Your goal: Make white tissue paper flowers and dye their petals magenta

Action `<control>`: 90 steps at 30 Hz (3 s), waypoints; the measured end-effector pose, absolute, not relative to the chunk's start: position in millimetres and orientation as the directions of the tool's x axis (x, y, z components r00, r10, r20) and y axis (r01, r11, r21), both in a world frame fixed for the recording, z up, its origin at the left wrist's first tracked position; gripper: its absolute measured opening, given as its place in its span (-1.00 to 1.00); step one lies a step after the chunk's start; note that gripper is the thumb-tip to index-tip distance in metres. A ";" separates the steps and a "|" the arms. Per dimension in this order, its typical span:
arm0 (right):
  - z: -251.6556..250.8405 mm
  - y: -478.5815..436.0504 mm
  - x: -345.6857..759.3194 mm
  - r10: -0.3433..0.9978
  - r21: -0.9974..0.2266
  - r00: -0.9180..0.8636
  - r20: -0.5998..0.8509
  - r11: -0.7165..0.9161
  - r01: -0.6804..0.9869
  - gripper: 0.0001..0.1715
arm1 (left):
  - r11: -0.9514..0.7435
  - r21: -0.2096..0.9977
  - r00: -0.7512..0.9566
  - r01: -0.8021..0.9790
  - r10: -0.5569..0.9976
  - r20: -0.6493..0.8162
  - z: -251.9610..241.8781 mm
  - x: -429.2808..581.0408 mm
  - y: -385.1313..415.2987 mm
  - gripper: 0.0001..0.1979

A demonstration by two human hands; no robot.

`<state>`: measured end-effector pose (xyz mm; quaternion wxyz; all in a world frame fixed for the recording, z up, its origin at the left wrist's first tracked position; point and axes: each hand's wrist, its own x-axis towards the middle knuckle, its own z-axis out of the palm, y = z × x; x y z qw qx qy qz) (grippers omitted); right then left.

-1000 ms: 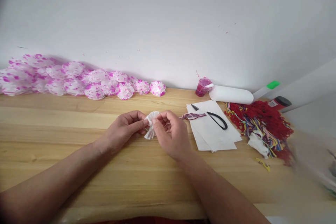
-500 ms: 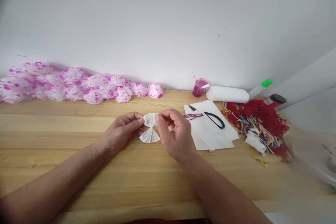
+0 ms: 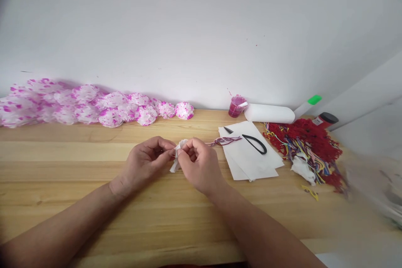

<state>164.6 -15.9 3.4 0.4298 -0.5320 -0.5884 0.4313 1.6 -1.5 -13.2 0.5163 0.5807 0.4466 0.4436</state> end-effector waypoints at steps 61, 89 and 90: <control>3.5 -22.6 162.0 0.967 -0.888 -0.112 0.230 0.256 0.383 -0.86 | -0.171 0.979 0.142 0.106 0.978 0.155 -11.6 0.9 -2.1 -0.86; 3.7 -21.1 163.2 0.959 -0.890 -0.114 0.261 0.285 0.357 -0.86 | -0.398 0.887 0.219 0.234 0.910 0.351 -16.1 0.0 -2.9 -0.97; 4.0 -20.9 163.5 0.959 -0.892 -0.107 0.264 0.285 0.351 -0.84 | -0.373 0.902 0.211 0.218 0.920 0.330 -16.4 0.0 -2.8 -0.96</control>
